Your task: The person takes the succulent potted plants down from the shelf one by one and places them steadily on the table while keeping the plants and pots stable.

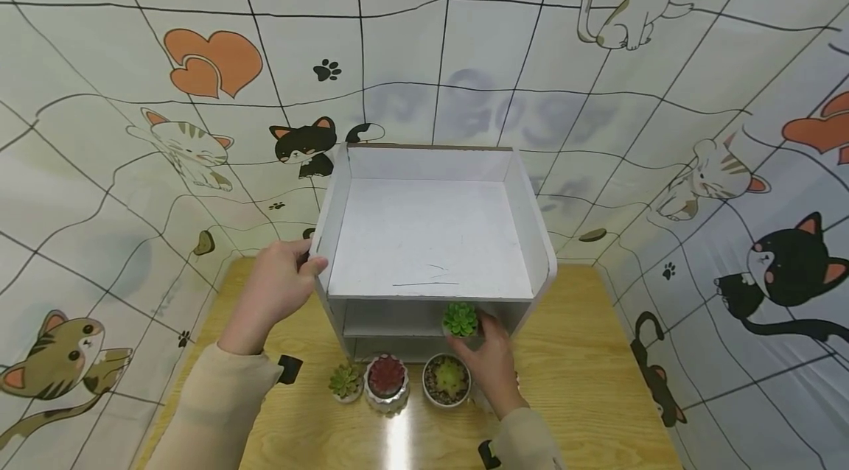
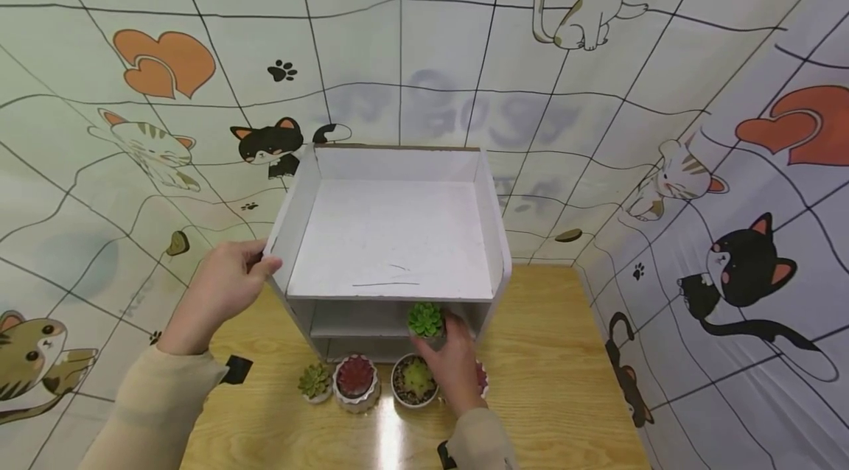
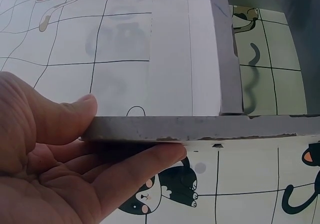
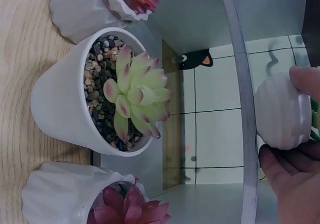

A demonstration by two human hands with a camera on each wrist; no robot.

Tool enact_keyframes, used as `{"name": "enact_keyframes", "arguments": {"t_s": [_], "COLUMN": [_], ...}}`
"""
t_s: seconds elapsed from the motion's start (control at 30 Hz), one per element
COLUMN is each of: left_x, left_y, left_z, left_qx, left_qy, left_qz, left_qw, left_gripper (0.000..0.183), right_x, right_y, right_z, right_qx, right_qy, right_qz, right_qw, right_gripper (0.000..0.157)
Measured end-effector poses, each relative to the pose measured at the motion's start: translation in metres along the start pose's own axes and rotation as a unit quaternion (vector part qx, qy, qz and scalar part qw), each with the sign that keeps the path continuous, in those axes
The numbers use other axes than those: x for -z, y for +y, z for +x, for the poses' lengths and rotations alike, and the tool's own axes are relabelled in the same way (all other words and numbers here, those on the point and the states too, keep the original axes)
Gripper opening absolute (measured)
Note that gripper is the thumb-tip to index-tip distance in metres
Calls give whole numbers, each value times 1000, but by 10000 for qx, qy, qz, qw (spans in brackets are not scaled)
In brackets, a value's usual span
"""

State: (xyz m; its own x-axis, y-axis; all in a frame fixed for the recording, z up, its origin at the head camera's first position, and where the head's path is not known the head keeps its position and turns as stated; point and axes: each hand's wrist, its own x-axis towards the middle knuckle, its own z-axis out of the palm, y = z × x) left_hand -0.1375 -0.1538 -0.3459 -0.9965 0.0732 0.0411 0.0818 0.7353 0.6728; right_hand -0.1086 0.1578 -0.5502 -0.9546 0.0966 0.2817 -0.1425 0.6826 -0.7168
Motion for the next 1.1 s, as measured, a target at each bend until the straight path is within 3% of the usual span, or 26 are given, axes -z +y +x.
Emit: {"name": "enact_keyframes", "arguments": {"t_s": [1.1], "left_x": [-1], "left_y": [-3], "left_z": [0], "left_qx": [-31], "left_qy": [-30], "left_qz": [-115], "left_qw": [9999], "left_gripper": [35], "right_x": [6], "right_y": [-3], "right_z": [-6], "right_qx": [-210], "right_qy": [4], "right_qz": [253], "right_qw": [9995], "right_gripper": [58]}}
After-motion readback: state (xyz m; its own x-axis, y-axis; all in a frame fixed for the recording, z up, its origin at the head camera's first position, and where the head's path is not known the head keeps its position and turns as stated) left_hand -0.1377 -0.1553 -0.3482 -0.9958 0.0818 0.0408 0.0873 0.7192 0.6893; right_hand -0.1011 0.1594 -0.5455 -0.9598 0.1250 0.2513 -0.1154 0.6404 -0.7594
